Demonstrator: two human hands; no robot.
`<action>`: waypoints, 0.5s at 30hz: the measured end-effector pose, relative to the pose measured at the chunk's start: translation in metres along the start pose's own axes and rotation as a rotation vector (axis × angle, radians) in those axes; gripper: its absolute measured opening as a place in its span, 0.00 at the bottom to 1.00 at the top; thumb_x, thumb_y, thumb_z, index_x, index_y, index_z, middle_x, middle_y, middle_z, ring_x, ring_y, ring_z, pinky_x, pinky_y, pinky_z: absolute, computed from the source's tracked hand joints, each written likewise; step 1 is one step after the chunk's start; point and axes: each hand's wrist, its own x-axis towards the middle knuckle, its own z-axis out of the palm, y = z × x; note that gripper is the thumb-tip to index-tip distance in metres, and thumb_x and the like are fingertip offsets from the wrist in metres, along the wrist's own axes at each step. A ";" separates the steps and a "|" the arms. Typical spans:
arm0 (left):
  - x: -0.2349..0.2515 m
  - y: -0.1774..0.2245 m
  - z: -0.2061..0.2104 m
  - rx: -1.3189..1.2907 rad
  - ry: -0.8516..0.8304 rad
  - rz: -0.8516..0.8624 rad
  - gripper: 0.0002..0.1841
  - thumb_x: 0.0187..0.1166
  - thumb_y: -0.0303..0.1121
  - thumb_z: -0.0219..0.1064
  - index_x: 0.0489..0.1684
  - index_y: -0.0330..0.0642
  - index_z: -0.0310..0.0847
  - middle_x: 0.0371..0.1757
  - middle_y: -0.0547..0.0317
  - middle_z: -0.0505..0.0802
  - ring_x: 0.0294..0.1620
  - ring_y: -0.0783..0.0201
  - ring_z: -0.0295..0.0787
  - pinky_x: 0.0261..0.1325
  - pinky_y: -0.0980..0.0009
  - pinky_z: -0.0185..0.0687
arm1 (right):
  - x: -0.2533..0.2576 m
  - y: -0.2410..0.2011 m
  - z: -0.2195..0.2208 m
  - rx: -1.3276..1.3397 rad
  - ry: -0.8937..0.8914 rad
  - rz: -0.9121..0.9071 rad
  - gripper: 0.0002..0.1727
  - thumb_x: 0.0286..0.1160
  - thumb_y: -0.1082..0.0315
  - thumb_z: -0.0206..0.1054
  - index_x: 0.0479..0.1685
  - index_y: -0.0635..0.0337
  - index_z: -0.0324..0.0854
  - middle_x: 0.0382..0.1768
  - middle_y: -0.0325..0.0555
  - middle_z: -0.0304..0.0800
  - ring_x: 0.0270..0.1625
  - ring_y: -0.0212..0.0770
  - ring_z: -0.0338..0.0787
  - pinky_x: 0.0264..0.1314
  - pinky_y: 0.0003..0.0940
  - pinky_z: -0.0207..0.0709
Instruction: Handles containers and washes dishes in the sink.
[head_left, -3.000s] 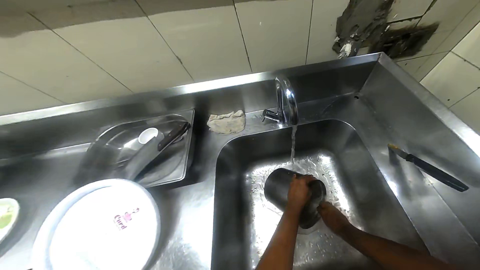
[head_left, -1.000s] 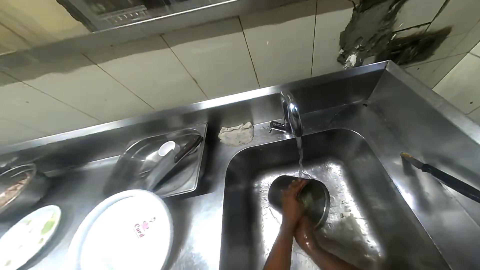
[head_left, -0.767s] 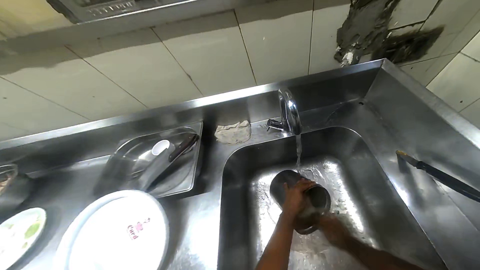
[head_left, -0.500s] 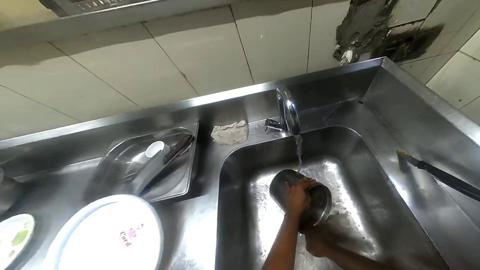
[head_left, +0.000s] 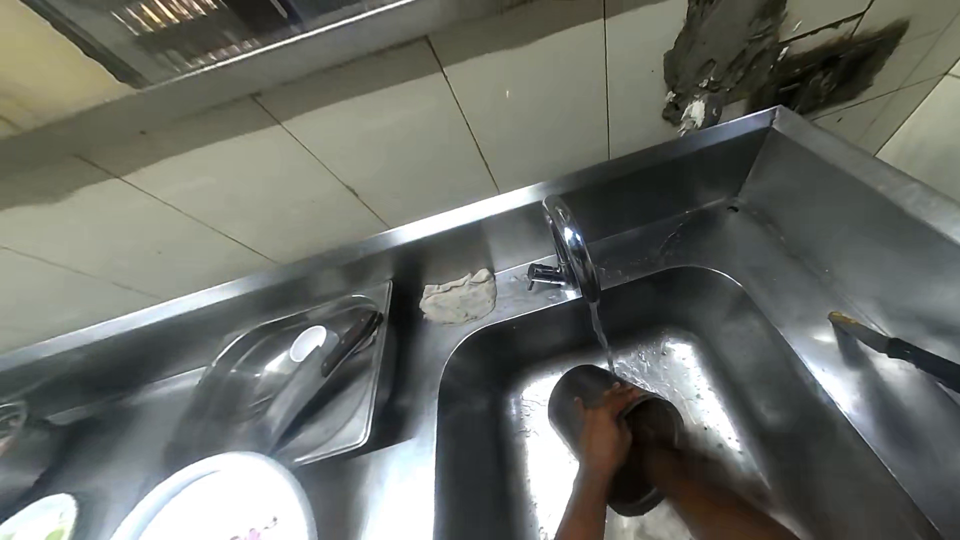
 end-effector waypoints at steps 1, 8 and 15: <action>0.002 0.001 0.000 -0.002 0.018 -0.009 0.27 0.78 0.19 0.54 0.71 0.54 0.87 0.76 0.64 0.87 0.86 0.56 0.72 0.89 0.29 0.41 | -0.023 -0.025 -0.008 0.001 -0.111 0.067 0.26 0.91 0.67 0.55 0.81 0.77 0.66 0.81 0.70 0.70 0.86 0.56 0.69 0.90 0.43 0.55; 0.020 0.008 -0.024 -0.057 0.021 -0.251 0.25 0.83 0.26 0.56 0.76 0.57 0.83 0.77 0.64 0.86 0.81 0.58 0.78 0.86 0.38 0.57 | -0.054 -0.027 0.012 0.478 -0.085 -0.175 0.22 0.92 0.71 0.47 0.77 0.75 0.70 0.75 0.62 0.78 0.77 0.44 0.77 0.82 0.33 0.65; 0.028 0.022 -0.002 -0.194 0.017 -0.280 0.30 0.83 0.43 0.66 0.87 0.53 0.70 0.88 0.53 0.73 0.91 0.50 0.60 0.88 0.27 0.35 | -0.066 0.045 0.008 0.031 0.096 -0.276 0.24 0.91 0.59 0.55 0.68 0.70 0.83 0.63 0.67 0.88 0.72 0.61 0.84 0.82 0.56 0.67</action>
